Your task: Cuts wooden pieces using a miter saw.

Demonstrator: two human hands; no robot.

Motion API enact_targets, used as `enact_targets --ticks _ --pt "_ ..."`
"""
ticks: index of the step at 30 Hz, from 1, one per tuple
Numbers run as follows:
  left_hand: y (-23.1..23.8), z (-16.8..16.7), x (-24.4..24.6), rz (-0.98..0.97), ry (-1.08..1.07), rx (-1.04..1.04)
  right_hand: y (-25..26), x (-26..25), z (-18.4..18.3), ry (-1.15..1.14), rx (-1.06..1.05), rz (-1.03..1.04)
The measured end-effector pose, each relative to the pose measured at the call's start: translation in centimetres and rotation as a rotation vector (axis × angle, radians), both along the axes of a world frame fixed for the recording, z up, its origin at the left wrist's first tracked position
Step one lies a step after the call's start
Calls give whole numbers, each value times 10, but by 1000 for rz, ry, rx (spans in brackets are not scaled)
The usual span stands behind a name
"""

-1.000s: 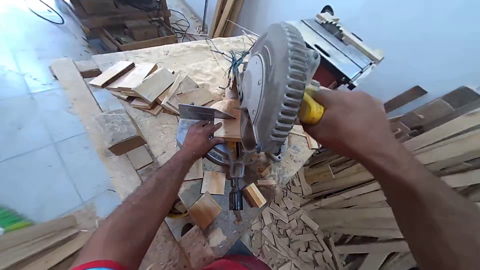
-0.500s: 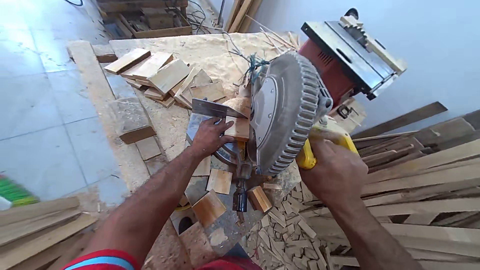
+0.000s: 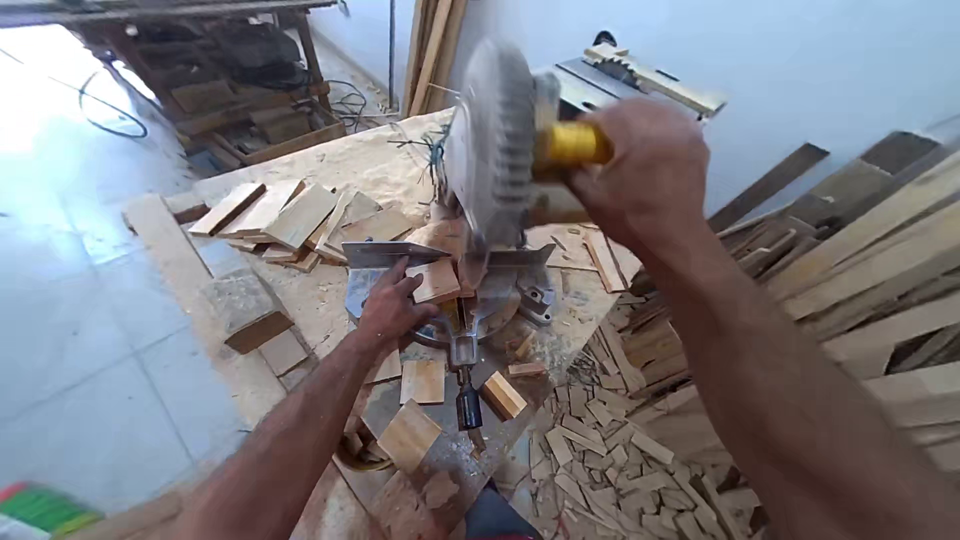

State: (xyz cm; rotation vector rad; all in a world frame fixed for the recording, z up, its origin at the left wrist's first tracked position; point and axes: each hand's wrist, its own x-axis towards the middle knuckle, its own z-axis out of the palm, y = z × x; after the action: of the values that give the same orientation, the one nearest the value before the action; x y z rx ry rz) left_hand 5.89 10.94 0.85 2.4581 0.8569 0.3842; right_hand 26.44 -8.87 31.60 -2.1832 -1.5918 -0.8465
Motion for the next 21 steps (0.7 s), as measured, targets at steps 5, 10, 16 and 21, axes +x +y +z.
enact_targets --ticks 5,10,16,21 --pt "-40 38 -32 162 5 -170 2 10 -87 430 294 -82" --pt "-125 46 -130 503 -351 -408 47 -11 -253 997 -309 -196" --pt "-273 5 -234 708 -897 -870 75 0 -280 793 -494 -48" --pt "-377 -10 -267 786 -1050 -1041 -21 51 -272 743 -492 419"
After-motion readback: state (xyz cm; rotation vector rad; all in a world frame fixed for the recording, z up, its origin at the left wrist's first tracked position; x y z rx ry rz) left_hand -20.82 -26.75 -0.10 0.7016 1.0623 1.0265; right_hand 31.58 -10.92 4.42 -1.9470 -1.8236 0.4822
